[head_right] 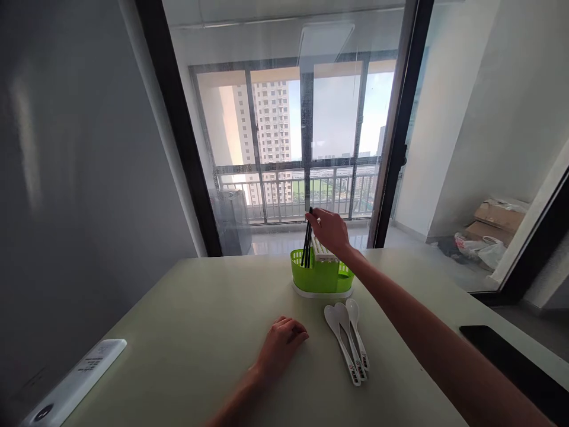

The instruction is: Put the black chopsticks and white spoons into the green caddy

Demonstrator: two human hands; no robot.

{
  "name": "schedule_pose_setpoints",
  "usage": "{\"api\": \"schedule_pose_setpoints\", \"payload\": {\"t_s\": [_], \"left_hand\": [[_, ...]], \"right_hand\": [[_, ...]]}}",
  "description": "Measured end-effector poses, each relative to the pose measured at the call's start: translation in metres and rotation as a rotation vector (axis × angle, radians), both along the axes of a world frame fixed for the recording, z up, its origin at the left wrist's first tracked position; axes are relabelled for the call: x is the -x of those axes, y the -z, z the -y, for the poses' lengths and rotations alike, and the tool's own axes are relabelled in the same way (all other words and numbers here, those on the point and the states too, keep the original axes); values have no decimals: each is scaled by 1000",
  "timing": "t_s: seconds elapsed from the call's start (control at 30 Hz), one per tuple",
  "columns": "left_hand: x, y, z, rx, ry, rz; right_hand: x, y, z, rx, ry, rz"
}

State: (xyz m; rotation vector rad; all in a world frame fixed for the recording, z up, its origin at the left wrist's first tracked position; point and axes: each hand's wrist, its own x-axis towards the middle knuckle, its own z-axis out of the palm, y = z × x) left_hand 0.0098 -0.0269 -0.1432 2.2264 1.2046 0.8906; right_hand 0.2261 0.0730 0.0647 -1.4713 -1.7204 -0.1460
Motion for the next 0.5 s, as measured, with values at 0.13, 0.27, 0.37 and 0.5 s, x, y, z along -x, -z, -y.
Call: {"api": "schedule_pose_setpoints", "payload": {"t_s": [0.13, 0.27, 0.37, 0.5], "left_hand": [[0, 3, 0, -4, -3, -8], [0, 4, 0, -11, -5, -15], [0, 3, 0, -12, -1, -18], [-1, 1, 1, -16, 0, -22]], "right_hand": [[14, 21, -36, 144, 11, 23], [17, 33, -60, 263, 25, 39], [17, 38, -69, 331, 17, 40], [16, 40, -72, 385, -5, 25]]}}
